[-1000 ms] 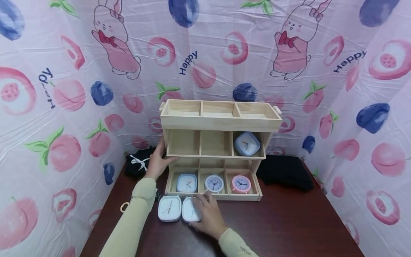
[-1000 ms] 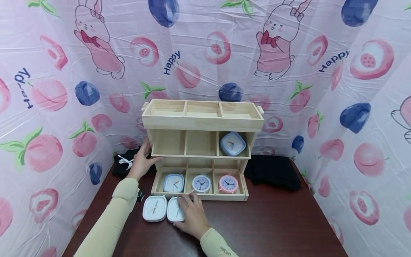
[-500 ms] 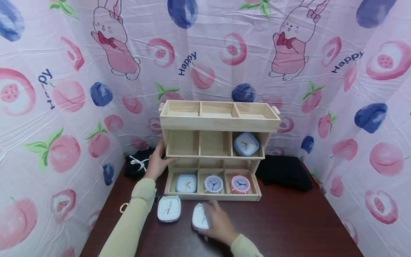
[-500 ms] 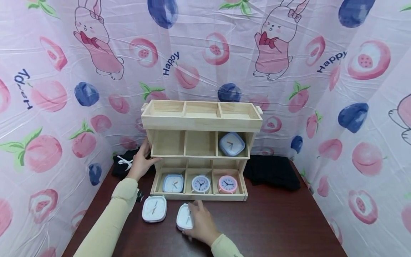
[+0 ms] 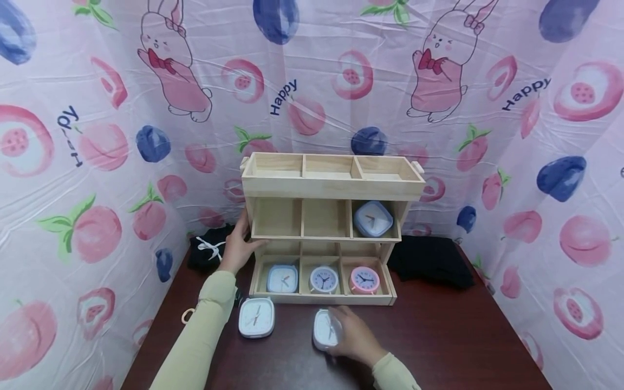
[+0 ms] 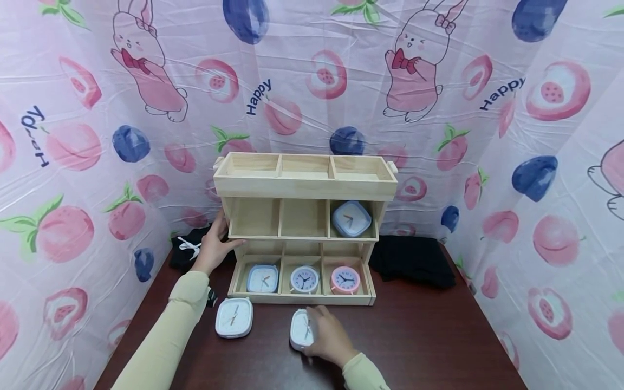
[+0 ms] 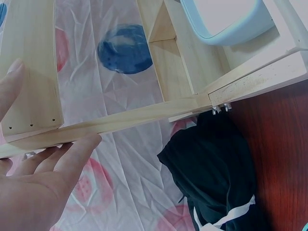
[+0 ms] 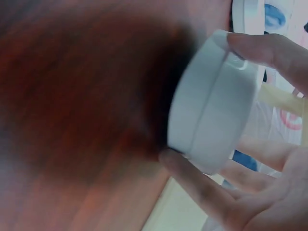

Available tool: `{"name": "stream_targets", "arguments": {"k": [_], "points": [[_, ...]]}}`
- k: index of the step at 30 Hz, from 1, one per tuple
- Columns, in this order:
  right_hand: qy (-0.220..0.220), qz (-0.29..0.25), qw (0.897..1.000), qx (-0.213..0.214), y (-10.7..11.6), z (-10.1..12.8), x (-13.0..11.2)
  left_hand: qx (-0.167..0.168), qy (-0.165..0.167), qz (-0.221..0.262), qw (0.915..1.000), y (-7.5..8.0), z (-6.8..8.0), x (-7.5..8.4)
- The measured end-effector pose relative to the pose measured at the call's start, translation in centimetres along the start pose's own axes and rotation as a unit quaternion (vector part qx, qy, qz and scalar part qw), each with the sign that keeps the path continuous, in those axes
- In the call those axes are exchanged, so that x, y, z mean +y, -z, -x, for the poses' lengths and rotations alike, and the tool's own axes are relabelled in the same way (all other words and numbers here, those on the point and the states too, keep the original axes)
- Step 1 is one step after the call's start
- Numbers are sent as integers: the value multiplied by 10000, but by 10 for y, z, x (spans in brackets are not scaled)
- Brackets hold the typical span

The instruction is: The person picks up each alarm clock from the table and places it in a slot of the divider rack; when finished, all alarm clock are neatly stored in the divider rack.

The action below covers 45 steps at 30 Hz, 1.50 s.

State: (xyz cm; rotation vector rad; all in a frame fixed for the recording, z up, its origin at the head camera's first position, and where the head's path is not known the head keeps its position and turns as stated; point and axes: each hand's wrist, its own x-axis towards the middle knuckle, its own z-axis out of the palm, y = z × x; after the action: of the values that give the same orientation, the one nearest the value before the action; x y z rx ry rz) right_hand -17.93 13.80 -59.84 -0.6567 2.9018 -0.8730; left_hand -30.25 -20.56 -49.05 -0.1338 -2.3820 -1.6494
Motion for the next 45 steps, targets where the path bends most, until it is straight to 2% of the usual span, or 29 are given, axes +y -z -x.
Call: {"name": "stream_targets", "arguments": {"k": [5, 11, 14, 17, 22, 29, 35, 41, 45], "points": [[132, 104, 9990, 416, -2, 6, 9, -5, 22, 51, 10000, 0, 0, 0], [368, 115, 9969, 691, 4, 12, 9, -3, 62, 22, 10000, 3, 1, 1], [667, 107, 9931, 956, 13, 11, 8, -8, 48, 42, 10000, 3, 1, 2], [1084, 93, 9847, 1361, 28, 3, 5, -5, 19, -39, 10000, 3, 0, 3], [1622, 48, 9649, 2067, 59, -21, -2, 4, 22, -24, 10000, 4, 0, 4], [1750, -83, 9407, 2907, 100, -66, -24, -5, 92, 47, 9999, 5, 0, 3], [1614, -206, 9344, 3170, 122, -109, -44, -1, 75, 57, 10000, 4, -1, 2], [1272, 182, 9311, 3414, 129, -147, -50, -20, 27, -9, 10000, 3, -1, 2], [973, 424, 9347, 3391, 130, -162, -50, -68, 15, 48, 10000, 1, -1, 1]]}}
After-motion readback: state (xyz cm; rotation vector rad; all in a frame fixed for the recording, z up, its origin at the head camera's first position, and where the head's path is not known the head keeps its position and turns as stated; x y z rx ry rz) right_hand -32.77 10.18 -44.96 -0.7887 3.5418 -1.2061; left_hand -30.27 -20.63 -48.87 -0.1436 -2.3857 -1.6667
